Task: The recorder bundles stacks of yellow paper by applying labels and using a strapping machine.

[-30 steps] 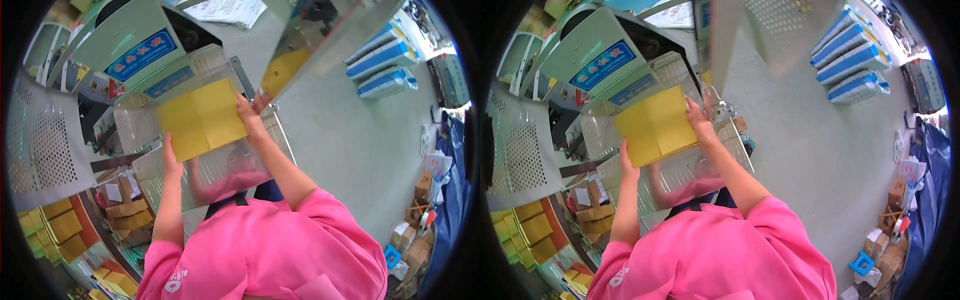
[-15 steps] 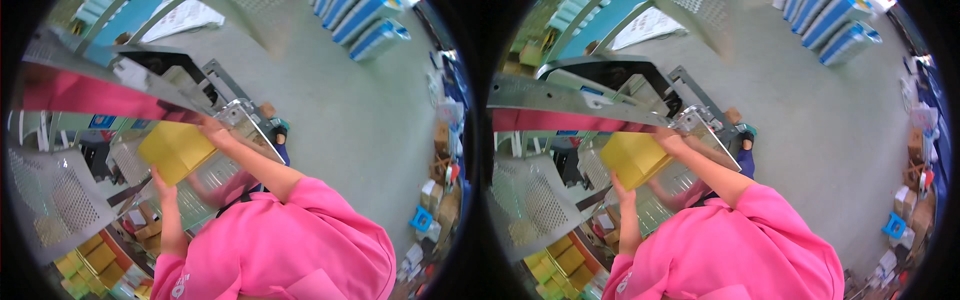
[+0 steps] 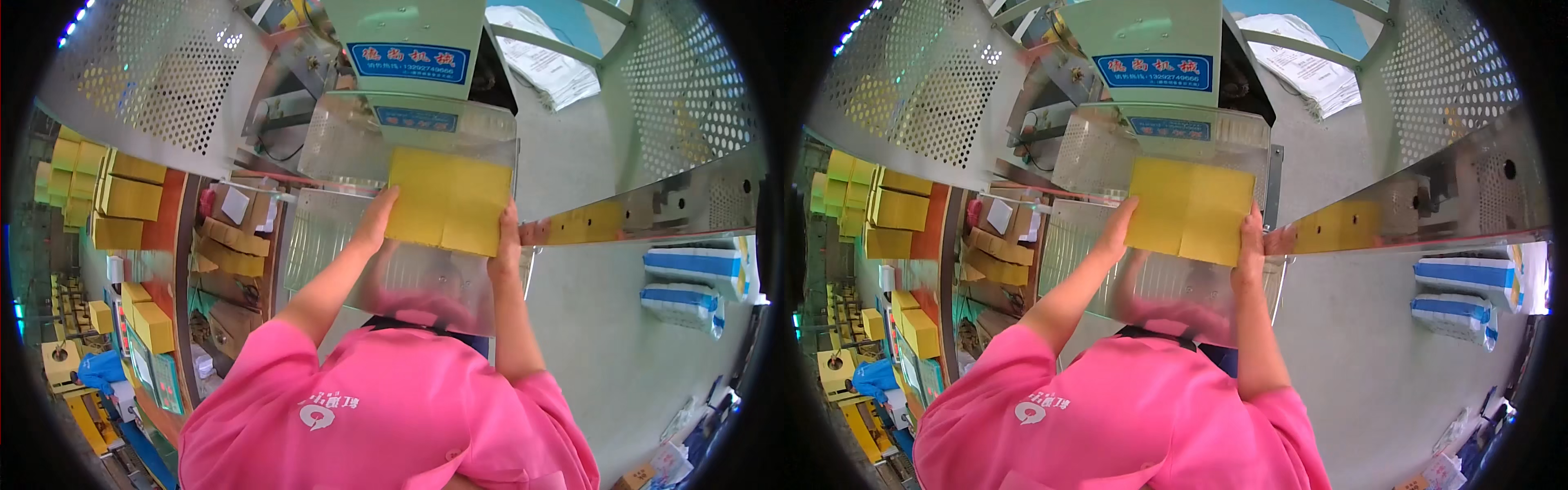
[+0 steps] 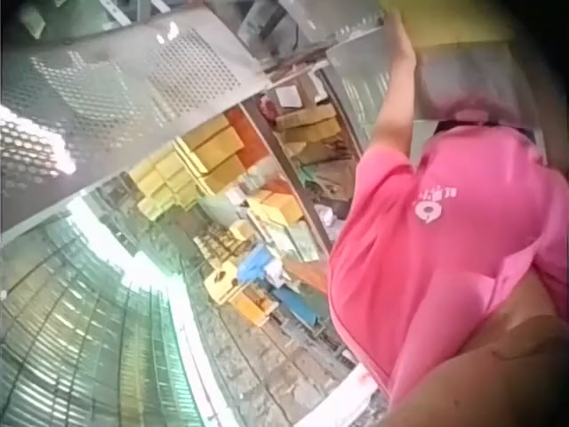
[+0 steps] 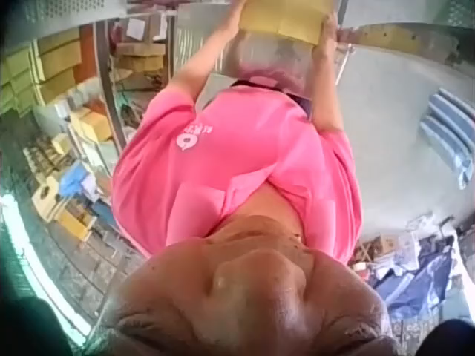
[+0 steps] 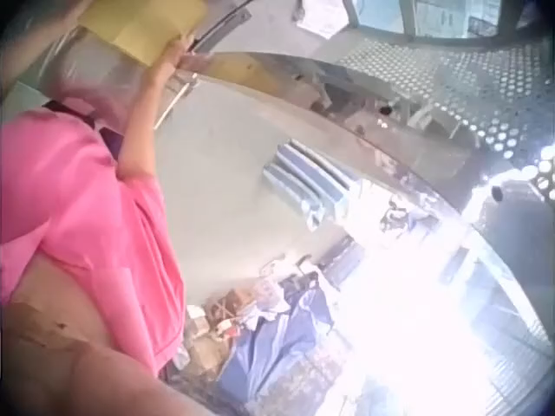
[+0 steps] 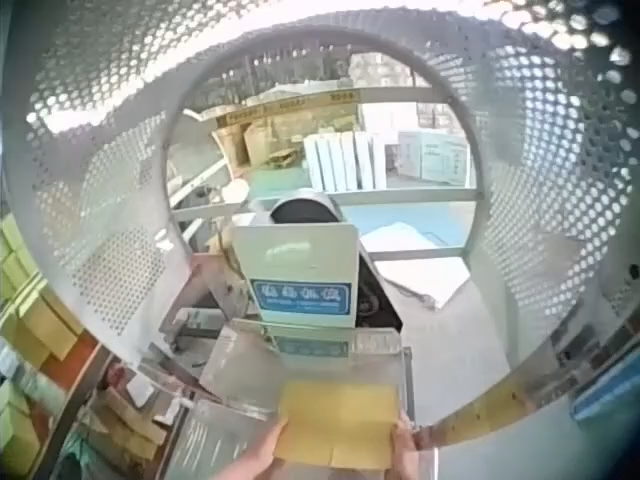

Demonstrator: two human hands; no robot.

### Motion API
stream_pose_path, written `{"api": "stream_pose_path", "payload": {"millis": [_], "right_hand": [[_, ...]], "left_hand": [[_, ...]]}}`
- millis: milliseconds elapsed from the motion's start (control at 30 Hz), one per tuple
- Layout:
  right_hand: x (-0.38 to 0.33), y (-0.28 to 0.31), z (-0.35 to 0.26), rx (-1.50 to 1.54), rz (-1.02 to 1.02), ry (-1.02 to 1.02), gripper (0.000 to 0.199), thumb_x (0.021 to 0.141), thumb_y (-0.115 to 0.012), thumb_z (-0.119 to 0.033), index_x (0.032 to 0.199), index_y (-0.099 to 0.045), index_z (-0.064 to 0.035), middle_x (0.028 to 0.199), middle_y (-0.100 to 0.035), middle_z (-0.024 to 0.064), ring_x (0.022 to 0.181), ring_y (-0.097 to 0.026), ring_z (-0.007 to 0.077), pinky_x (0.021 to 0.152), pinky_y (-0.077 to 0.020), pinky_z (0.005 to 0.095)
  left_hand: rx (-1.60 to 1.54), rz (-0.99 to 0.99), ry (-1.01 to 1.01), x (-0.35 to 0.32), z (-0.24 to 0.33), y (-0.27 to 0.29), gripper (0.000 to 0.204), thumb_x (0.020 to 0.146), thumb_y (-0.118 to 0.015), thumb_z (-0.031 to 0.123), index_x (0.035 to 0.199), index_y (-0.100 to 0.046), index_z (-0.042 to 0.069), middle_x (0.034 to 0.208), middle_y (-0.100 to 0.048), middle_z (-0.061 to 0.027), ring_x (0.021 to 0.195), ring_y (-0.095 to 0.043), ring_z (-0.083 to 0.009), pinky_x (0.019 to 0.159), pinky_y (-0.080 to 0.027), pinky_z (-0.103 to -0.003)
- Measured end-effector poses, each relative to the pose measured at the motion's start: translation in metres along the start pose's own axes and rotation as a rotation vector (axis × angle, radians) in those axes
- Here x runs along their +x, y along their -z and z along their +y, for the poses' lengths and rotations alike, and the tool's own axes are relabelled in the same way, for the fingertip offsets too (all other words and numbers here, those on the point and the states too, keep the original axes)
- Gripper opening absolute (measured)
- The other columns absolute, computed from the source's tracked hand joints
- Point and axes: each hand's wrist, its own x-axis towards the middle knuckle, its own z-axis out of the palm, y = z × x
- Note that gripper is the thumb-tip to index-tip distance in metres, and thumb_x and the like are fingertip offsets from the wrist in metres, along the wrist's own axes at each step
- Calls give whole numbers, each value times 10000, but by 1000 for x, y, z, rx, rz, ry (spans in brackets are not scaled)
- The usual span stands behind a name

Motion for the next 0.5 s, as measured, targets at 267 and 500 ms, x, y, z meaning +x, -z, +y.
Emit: {"api": "stream_pose_path", "payload": {"millis": [267, 500], "right_hand": [[6, 7, 11, -15, 75, 1, 623, 979, -472, -436, 1462, -373, -56, 1401, -427, 59, 1294, -396, 166, 1061, -336, 304], [2, 7, 12, 28, 168, -115, 492, 990, -475, -432, 1329, -507, -76, 1246, -541, 25, 1154, -496, 142, 976, -396, 295]], "left_hand": [[-81, -36, -15, 2, 2, -11, 587, 951, -543, 466, 1361, -476, 51, 1318, -541, -49, 1223, -491, -161, 1042, -364, -324], [-83, -26, -30, 1, 2, -19, 541, 940, -568, 468, 1273, -500, 48, 1195, -553, -42, 1117, -490, -133, 956, -382, -304]]}}
